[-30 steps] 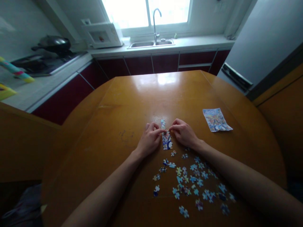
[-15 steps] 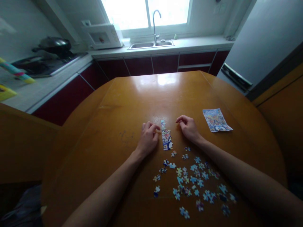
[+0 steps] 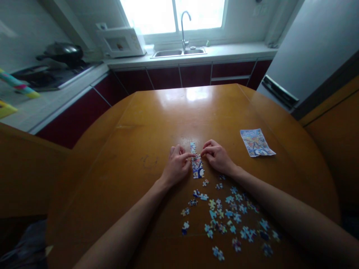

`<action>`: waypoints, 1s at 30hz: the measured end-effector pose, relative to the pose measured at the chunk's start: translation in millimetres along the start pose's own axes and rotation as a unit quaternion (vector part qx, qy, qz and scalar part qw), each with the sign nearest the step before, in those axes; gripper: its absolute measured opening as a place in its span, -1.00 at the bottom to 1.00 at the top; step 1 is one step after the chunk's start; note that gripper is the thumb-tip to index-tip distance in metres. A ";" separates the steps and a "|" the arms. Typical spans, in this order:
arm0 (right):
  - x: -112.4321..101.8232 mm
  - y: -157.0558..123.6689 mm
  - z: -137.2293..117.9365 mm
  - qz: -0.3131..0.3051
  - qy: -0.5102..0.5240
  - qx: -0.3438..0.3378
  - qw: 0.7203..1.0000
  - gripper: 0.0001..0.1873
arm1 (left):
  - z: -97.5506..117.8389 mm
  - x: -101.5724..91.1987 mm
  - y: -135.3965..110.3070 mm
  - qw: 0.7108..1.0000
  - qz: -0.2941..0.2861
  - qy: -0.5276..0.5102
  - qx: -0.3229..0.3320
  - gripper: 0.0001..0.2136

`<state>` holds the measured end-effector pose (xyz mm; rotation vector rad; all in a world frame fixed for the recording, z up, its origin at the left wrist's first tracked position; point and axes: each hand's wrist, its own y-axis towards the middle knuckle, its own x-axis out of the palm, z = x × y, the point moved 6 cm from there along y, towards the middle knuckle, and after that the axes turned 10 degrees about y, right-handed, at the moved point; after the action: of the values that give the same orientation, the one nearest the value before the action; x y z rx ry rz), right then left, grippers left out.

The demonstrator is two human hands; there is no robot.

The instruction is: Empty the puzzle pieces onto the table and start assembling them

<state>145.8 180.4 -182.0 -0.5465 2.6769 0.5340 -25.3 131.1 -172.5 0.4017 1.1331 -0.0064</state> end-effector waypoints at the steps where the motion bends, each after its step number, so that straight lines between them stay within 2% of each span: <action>1: 0.7 -0.2 -1.5 -0.007 -0.012 -0.003 1.000 -0.73 | 0.8 -0.1 0.1 1.000 -0.003 0.001 0.004 -0.68; 7: 3.3 0.4 -3.6 -0.026 -0.058 -0.012 0.998 -0.75 | 1.2 0.9 -0.2 1.000 -0.010 0.010 0.013 -0.72; 13: -1.1 2.4 3.5 0.025 0.020 -0.006 0.999 -0.71 | 1.3 1.2 -0.1 1.000 -0.011 0.004 0.013 -0.67; 19: 1.5 0.6 2.8 0.008 -0.002 -0.006 1.000 -0.74 | 0.7 -3.9 0.7 1.000 0.013 -0.026 -0.003 -0.70; 25: 4.2 -0.2 1.3 -0.009 -0.044 -0.013 0.999 -0.77 | 4.1 -0.7 -0.4 1.000 -0.016 -0.005 0.015 -0.68; 30: 1.4 2.1 2.2 0.010 -0.011 -0.014 1.000 -0.76 | 6.9 -1.7 0.1 0.999 -0.025 0.000 0.024 -0.70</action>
<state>144.2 182.6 -183.9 -0.5197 2.6595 0.5806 -20.0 128.6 -168.5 0.4159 1.1443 -0.0784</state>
